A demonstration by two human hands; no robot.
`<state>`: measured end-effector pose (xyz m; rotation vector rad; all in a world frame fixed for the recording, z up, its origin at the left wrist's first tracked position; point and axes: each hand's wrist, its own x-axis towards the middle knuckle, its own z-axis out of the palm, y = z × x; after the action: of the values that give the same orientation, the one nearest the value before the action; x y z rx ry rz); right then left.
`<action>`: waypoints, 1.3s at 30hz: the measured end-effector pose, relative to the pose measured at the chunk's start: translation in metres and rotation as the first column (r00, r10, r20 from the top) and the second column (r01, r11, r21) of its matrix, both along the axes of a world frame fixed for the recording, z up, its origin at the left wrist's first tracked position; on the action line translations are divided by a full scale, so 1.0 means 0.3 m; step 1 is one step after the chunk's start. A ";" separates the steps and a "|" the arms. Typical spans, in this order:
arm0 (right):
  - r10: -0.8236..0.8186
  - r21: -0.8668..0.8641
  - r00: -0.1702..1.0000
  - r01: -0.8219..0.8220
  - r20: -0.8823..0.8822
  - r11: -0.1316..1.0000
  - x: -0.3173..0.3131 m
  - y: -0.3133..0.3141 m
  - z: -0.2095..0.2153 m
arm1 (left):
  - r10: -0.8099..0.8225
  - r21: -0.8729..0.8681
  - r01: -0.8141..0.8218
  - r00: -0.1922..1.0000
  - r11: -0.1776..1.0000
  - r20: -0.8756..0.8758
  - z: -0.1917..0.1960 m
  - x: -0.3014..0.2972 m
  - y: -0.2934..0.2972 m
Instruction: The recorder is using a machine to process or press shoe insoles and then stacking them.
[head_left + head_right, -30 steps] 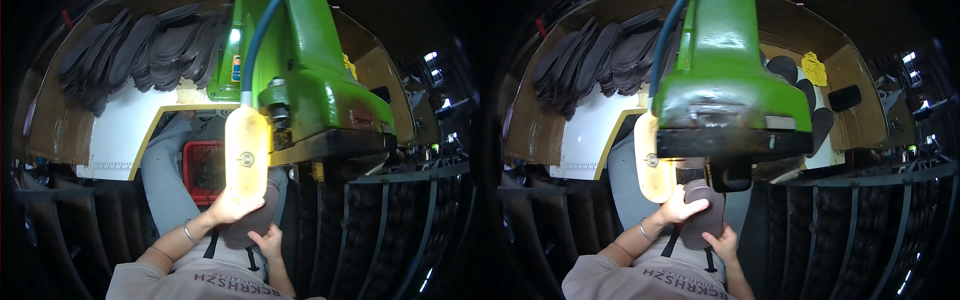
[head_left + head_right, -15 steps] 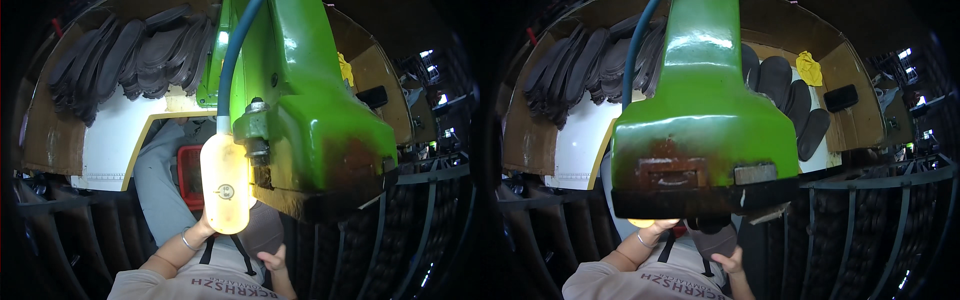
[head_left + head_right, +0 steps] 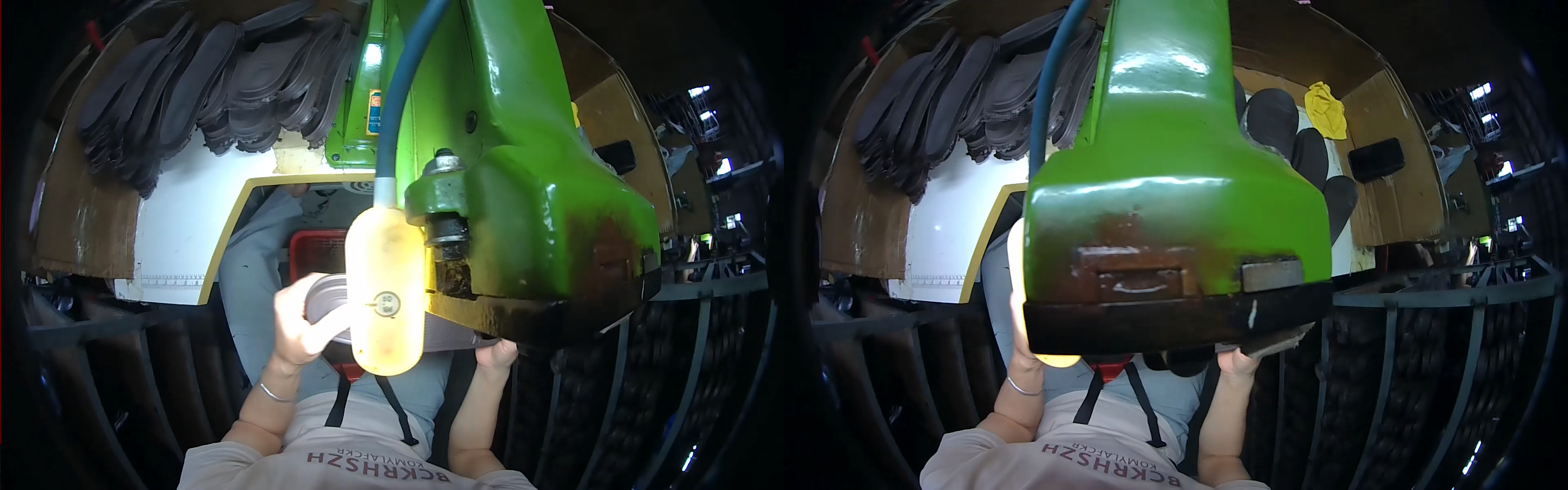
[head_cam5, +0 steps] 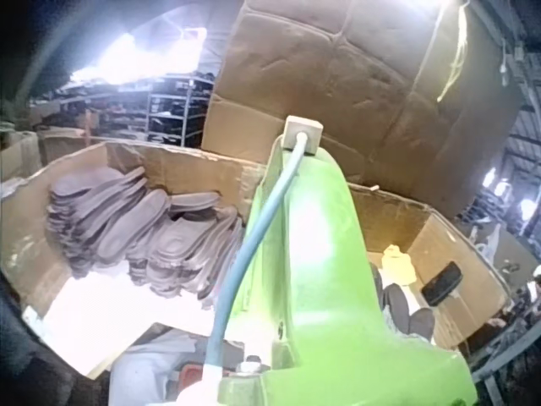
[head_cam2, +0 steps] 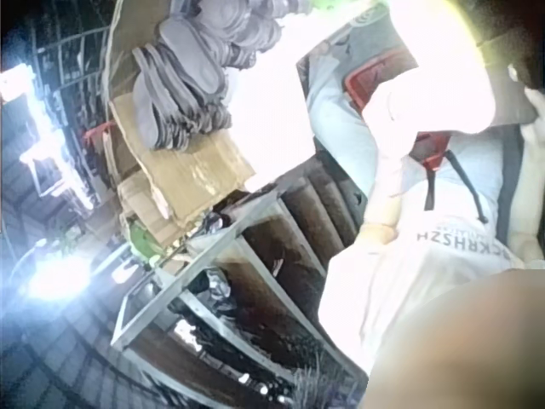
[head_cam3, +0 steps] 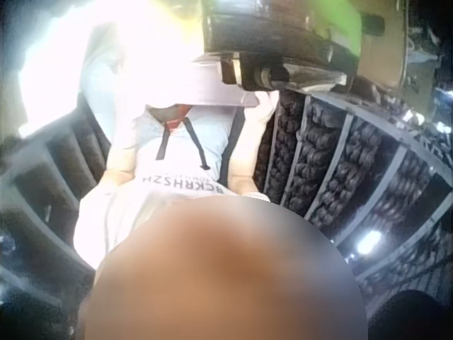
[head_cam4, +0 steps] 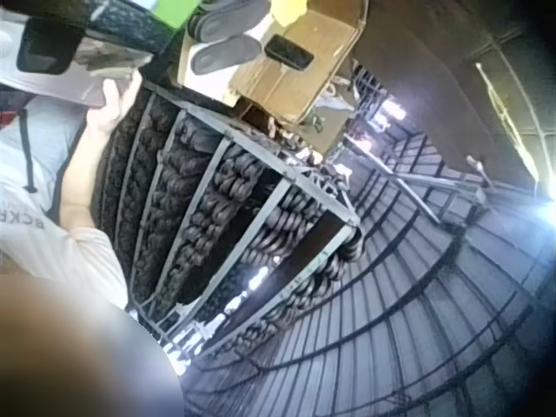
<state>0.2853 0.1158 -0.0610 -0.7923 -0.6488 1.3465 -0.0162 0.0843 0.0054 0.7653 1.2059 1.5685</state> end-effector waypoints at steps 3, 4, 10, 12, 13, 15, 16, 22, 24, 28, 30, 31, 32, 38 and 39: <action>0.132 0.116 0.986 -0.143 0.099 0.983 -0.063 0.021 0.023 | -0.015 0.060 0.018 0.999 0.998 -0.051 -0.002 -0.086 -0.038; 0.171 0.157 0.977 -0.190 0.126 0.969 -0.080 0.023 0.028 | -0.011 0.019 0.011 1.000 1.000 -0.017 -0.013 -0.109 -0.063; 0.253 0.150 0.944 -0.287 0.210 0.946 -0.162 0.026 -0.002 | -0.028 -0.133 0.045 0.991 0.990 0.128 -0.134 -0.179 -0.244; 0.195 0.140 0.865 -0.289 0.462 0.947 -0.189 0.042 -0.008 | -0.153 -0.109 0.174 0.972 0.979 0.178 -0.142 -0.179 -0.283; 0.178 0.125 0.790 -0.306 0.586 0.944 -0.205 0.050 -0.002 | -0.215 -0.142 0.238 0.963 0.961 0.164 -0.140 -0.166 -0.286; 0.186 0.176 0.759 -0.368 0.623 0.913 -0.242 0.069 0.026 | -0.349 -0.107 0.343 0.936 0.933 -0.048 -0.123 -0.132 -0.257; 0.105 0.250 0.660 -0.420 0.744 0.873 -0.254 0.080 0.051 | -0.357 -0.068 0.351 0.926 0.934 -0.123 -0.110 -0.107 -0.230; -0.022 0.134 0.851 -0.057 0.525 0.989 -0.370 0.004 0.148 | -0.375 0.079 0.388 0.917 0.918 -0.136 -0.134 0.082 0.068; 0.173 -0.110 0.809 -0.134 0.562 0.985 -0.340 -0.086 0.141 | -0.322 0.088 0.321 0.947 0.943 -0.001 -0.140 0.108 0.090; 0.667 -0.426 0.686 -0.531 0.292 0.733 -0.282 -0.364 0.035 | -0.257 0.209 0.299 0.944 0.931 -0.208 -0.123 0.088 0.031; 0.641 -0.449 0.745 -0.516 0.184 0.729 -0.255 -0.483 -0.022 | -0.204 0.101 0.222 0.965 0.970 -0.165 -0.111 0.075 -0.011; 0.620 -0.470 0.764 -0.488 0.177 0.735 -0.224 -0.517 -0.038 | -0.182 0.087 0.203 0.963 0.975 -0.201 -0.111 0.077 -0.022; 0.598 -0.456 0.773 -0.464 0.209 0.759 -0.183 -0.536 -0.045 | -0.152 0.097 0.178 0.963 0.979 -0.223 -0.113 0.073 -0.028; 0.440 -0.363 0.869 -0.344 0.226 0.866 0.026 -0.479 0.020 | -0.272 0.156 0.239 0.929 0.959 0.251 -0.137 0.133 -0.037; 0.482 -0.372 0.846 -0.382 0.227 0.846 0.028 -0.463 0.026 | -0.289 0.147 0.253 0.899 0.956 0.329 -0.137 0.143 -0.037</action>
<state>0.2937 -0.0230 -0.0533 -1.1826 -0.9204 1.7925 0.0268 0.0733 -0.0357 0.6540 0.7313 1.4629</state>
